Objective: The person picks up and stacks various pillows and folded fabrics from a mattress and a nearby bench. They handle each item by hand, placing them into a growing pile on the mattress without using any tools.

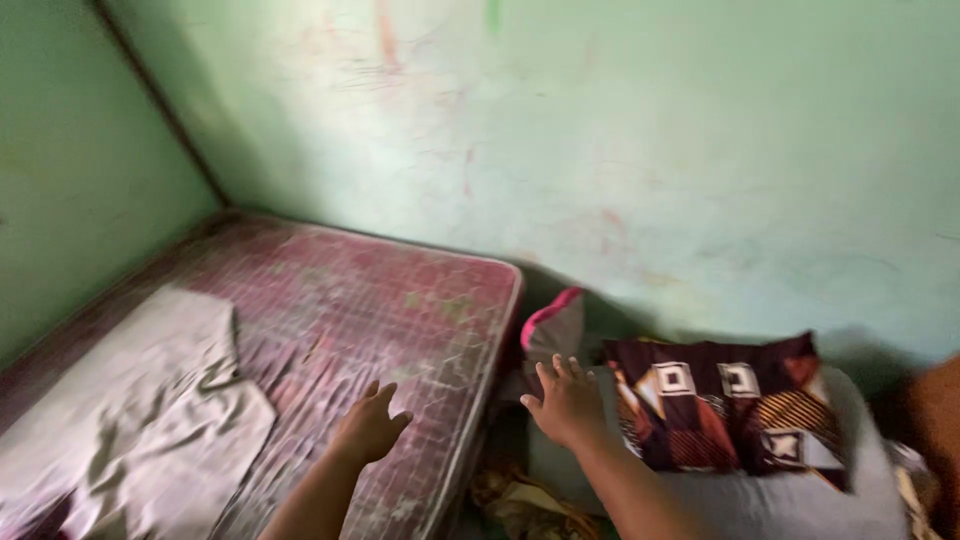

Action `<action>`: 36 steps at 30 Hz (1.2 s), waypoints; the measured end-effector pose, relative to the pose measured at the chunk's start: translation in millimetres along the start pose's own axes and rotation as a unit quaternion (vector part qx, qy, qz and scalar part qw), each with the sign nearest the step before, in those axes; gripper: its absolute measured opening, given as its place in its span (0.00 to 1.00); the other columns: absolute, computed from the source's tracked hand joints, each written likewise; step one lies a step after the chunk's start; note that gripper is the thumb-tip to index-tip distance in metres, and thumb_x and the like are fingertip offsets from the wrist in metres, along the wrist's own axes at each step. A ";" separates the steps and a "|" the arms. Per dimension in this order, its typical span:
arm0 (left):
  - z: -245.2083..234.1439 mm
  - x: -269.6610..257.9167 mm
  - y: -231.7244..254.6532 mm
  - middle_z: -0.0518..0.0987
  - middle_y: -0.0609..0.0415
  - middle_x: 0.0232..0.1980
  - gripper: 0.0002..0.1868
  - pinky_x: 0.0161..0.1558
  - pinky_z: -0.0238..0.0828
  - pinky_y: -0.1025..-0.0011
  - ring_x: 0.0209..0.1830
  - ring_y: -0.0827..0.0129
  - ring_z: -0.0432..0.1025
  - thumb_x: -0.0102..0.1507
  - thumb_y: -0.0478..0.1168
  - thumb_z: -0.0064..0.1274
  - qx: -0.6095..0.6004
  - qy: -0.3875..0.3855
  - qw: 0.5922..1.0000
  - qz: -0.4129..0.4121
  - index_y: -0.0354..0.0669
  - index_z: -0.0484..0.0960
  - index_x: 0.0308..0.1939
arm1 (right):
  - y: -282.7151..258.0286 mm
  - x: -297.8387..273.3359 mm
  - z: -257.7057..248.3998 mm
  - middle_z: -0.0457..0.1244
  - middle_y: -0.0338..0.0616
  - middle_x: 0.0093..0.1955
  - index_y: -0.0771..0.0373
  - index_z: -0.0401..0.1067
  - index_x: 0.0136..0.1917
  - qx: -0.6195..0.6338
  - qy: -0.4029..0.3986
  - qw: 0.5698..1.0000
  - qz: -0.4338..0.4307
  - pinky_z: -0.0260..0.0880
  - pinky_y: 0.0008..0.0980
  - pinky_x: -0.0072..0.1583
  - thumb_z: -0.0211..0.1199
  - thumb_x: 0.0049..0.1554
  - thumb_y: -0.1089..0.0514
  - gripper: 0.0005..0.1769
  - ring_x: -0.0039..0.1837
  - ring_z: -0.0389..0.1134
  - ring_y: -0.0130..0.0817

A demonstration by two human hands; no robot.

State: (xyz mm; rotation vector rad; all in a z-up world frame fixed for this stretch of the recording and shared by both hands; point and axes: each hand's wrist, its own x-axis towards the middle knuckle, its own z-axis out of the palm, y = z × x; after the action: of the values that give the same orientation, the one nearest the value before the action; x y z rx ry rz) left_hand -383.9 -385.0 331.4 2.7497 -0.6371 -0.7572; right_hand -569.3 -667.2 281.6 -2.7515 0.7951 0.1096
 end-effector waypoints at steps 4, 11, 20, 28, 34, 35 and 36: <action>23.3 33.8 34.8 0.48 0.52 0.85 0.40 0.74 0.59 0.54 0.82 0.57 0.53 0.67 0.61 0.51 0.058 0.017 0.996 0.072 0.56 0.56 0.79 | 49.8 -21.0 -10.1 0.44 0.50 0.84 0.50 0.56 0.79 0.007 0.028 0.999 0.039 0.44 0.54 0.80 0.55 0.61 0.29 0.41 0.84 0.43 0.54; 51.6 51.7 103.6 0.54 0.42 0.81 0.38 0.73 0.59 0.54 0.78 0.45 0.58 0.63 0.55 0.57 0.050 0.025 0.982 0.180 0.50 0.63 0.74 | 120.1 -38.1 -18.8 0.42 0.46 0.84 0.48 0.51 0.81 0.024 0.028 0.994 0.100 0.50 0.65 0.76 0.54 0.63 0.31 0.40 0.85 0.38 0.53; 87.3 64.6 191.9 0.54 0.41 0.81 0.42 0.75 0.54 0.53 0.82 0.51 0.52 0.63 0.59 0.56 0.080 -0.002 0.979 0.190 0.52 0.60 0.77 | 208.9 -64.6 -21.9 0.57 0.50 0.74 0.53 0.66 0.68 -0.028 0.135 0.986 0.091 0.66 0.62 0.64 0.62 0.58 0.34 0.32 0.73 0.59 0.56; 102.7 10.9 310.2 0.57 0.53 0.79 0.30 0.67 0.65 0.47 0.76 0.49 0.59 0.67 0.55 0.51 0.111 -0.048 0.975 0.188 0.54 0.65 0.71 | 295.9 -111.5 -60.1 0.52 0.47 0.80 0.52 0.59 0.77 0.009 0.089 0.981 0.171 0.61 0.54 0.71 0.56 0.61 0.33 0.38 0.80 0.52 0.49; 146.7 27.5 363.6 0.62 0.50 0.77 0.33 0.69 0.64 0.47 0.76 0.52 0.60 0.61 0.58 0.56 0.137 0.031 0.941 0.308 0.59 0.69 0.68 | 351.8 -134.5 -47.6 0.59 0.58 0.72 0.62 0.69 0.64 0.007 0.187 0.969 0.163 0.60 0.56 0.71 0.67 0.56 0.36 0.34 0.74 0.58 0.57; 146.9 24.6 372.5 0.66 0.51 0.72 0.31 0.65 0.66 0.47 0.72 0.51 0.63 0.61 0.58 0.56 0.142 0.036 0.934 0.326 0.56 0.71 0.66 | 351.2 -141.1 -54.4 0.61 0.52 0.66 0.59 0.69 0.60 0.014 0.179 0.967 0.182 0.64 0.57 0.66 0.66 0.57 0.36 0.30 0.71 0.60 0.57; 146.9 22.0 380.8 0.69 0.51 0.66 0.30 0.62 0.67 0.47 0.68 0.50 0.66 0.62 0.59 0.57 0.148 0.041 0.926 0.344 0.53 0.72 0.64 | 350.0 -147.4 -61.0 0.63 0.47 0.60 0.56 0.70 0.57 0.020 0.172 0.964 0.200 0.67 0.58 0.62 0.64 0.58 0.35 0.26 0.67 0.62 0.57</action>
State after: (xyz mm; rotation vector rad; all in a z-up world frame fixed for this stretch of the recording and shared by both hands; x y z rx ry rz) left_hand -577.5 -744.8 318.4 2.4784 -1.6821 -0.3946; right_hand -880.9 -892.9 277.8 -2.5645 1.4198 -0.3107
